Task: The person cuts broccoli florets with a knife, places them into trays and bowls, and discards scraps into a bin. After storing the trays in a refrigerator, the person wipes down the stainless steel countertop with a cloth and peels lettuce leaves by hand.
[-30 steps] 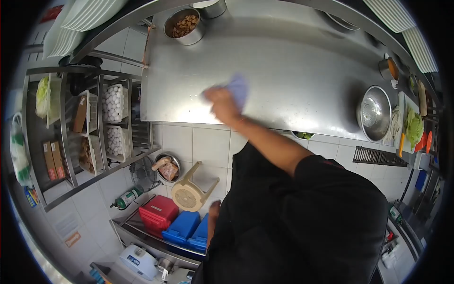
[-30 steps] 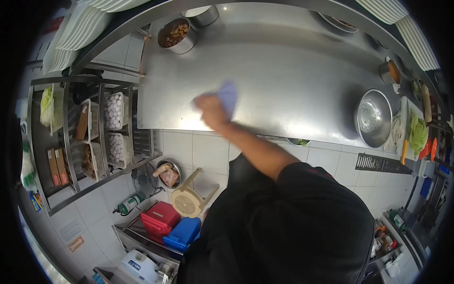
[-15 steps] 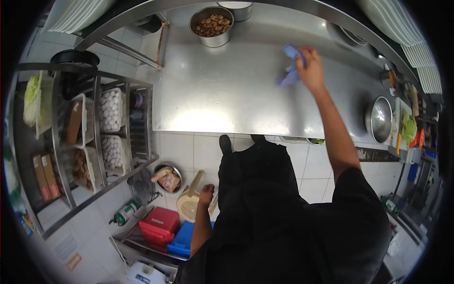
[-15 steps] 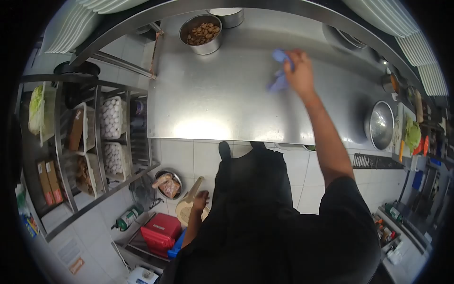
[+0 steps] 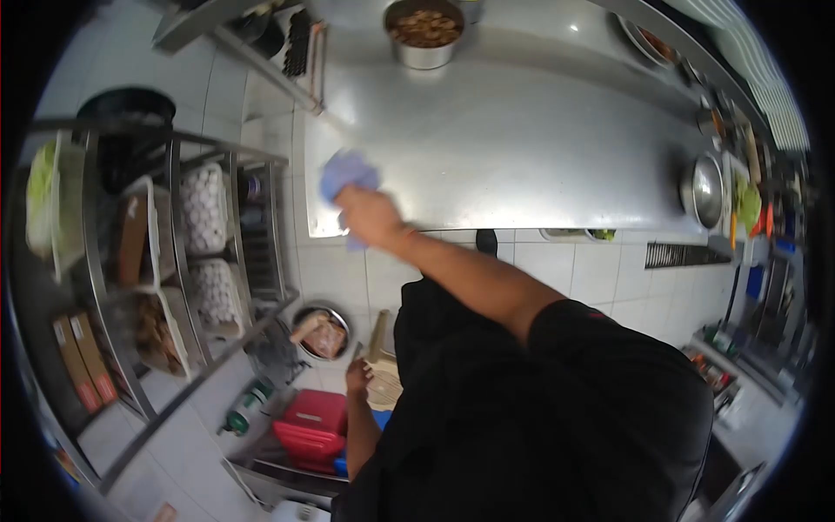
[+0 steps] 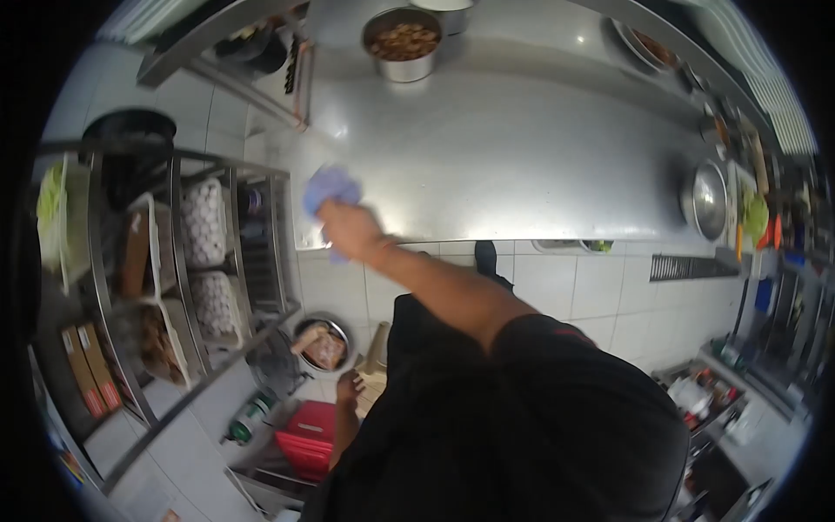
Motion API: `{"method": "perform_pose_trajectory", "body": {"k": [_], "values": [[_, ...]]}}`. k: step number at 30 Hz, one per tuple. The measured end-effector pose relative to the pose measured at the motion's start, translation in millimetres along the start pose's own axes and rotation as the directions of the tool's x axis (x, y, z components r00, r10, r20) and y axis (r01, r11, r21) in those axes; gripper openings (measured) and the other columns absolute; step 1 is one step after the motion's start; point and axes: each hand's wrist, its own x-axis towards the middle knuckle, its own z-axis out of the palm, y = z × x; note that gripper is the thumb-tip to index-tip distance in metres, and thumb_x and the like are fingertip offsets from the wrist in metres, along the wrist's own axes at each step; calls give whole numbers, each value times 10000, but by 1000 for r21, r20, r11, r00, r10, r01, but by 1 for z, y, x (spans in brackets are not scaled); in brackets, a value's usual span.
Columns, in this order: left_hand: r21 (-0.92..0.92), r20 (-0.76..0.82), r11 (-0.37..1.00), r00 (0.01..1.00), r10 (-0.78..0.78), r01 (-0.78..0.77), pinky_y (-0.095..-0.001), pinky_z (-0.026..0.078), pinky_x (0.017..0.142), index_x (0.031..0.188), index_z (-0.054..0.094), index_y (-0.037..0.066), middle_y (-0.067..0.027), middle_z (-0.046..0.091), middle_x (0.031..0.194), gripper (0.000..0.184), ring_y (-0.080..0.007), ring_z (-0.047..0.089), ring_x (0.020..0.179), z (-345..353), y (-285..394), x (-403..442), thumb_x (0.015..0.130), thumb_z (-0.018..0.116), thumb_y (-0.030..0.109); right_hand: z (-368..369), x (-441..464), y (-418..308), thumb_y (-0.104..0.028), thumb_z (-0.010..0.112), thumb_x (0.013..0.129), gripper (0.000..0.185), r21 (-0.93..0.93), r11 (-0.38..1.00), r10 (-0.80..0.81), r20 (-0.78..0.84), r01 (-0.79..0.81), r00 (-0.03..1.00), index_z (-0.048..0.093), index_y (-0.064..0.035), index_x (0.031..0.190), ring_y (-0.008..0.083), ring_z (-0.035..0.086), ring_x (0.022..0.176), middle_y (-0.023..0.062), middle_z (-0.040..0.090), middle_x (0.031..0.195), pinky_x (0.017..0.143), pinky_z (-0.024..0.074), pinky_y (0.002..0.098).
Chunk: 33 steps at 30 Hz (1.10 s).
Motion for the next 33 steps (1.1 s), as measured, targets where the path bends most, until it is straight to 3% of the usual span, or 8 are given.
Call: {"method": "perform_pose_trajectory", "body": {"k": [3, 9, 15, 16, 19, 24, 28, 33], "values": [[386, 162, 916, 986, 49, -108, -396, 536, 728, 1265, 590, 135, -41, 614, 1035, 353, -197, 637, 896, 1, 20, 28, 989, 596, 354, -8, -1, -19, -151, 572, 875, 269, -343, 848, -422, 24, 404, 906, 639, -114, 1134, 280, 715, 832, 145, 646, 1017, 666, 588, 393], [554, 355, 765, 925, 138, -327, -402, 542, 748, 1261, 581, 109, -61, 640, 1077, 375, -214, 658, 945, 39, 91, 38, 989, 605, 365, -166, -93, 137, -239, 888, 659, 902, -373, 891, 161, -274, -259, 948, 488, -146, 1461, 286, 614, 1188, 102, 633, 1261, 908, 547, 413], [542, 193, 819, 976, 99, -190, -358, 548, 721, 1306, 575, 31, -96, 663, 1126, 408, -211, 664, 917, 113, 184, 32, 992, 613, 288, -374, -404, 378, -286, 527, 959, 301, 123, 100, 653, -757, -987, -28, 687, -119, 1152, 355, 685, 1036, 147, 693, 1177, 885, 537, 499], [547, 198, 804, 969, 144, -232, -359, 548, 719, 1308, 574, 25, -102, 665, 1126, 410, -214, 666, 922, 126, 196, 23, 992, 615, 281, -389, -484, 403, -273, 556, 927, 286, -336, 16, 640, -720, -942, 268, 728, -102, 1079, 357, 700, 1006, 149, 720, 1126, 862, 553, 494], [581, 234, 737, 939, 253, -344, -366, 555, 734, 1268, 607, 19, -119, 680, 1119, 385, -244, 682, 948, 164, 216, 9, 993, 613, 288, -438, -494, 303, -273, 602, 937, 277, 581, 176, 690, -649, -794, -322, 714, -50, 1057, 280, 757, 852, 177, 741, 964, 613, 600, 416], [759, 304, 582, 949, 81, -293, -365, 565, 741, 1276, 599, 76, -98, 671, 1157, 387, -207, 684, 969, 182, 209, 17, 986, 596, 333, -433, -397, 305, -192, 579, 961, 332, -193, 620, 133, -930, -760, 344, 631, -49, 1257, 347, 707, 990, 174, 689, 1113, 801, 589, 477], [710, 612, 218, 741, 276, -669, -363, 598, 720, 1259, 615, 53, -104, 674, 1128, 372, -217, 703, 982, 160, 187, 45, 997, 587, 315, -449, -262, 353, -242, 586, 947, 330, -137, 373, 444, -842, -918, 307, 621, -117, 1250, 364, 674, 1023, 153, 634, 1129, 889, 557, 464], [696, 251, 597, 915, 317, -398, -358, 550, 741, 1201, 638, 33, -83, 694, 1059, 343, -205, 674, 926, 200, 167, -58, 1016, 578, 316, -438, -99, 407, -200, 540, 967, 220, -273, 470, 334, -826, -840, 455, 616, -51, 1110, 311, 727, 881, 159, 682, 1054, 701, 604, 440]]}}
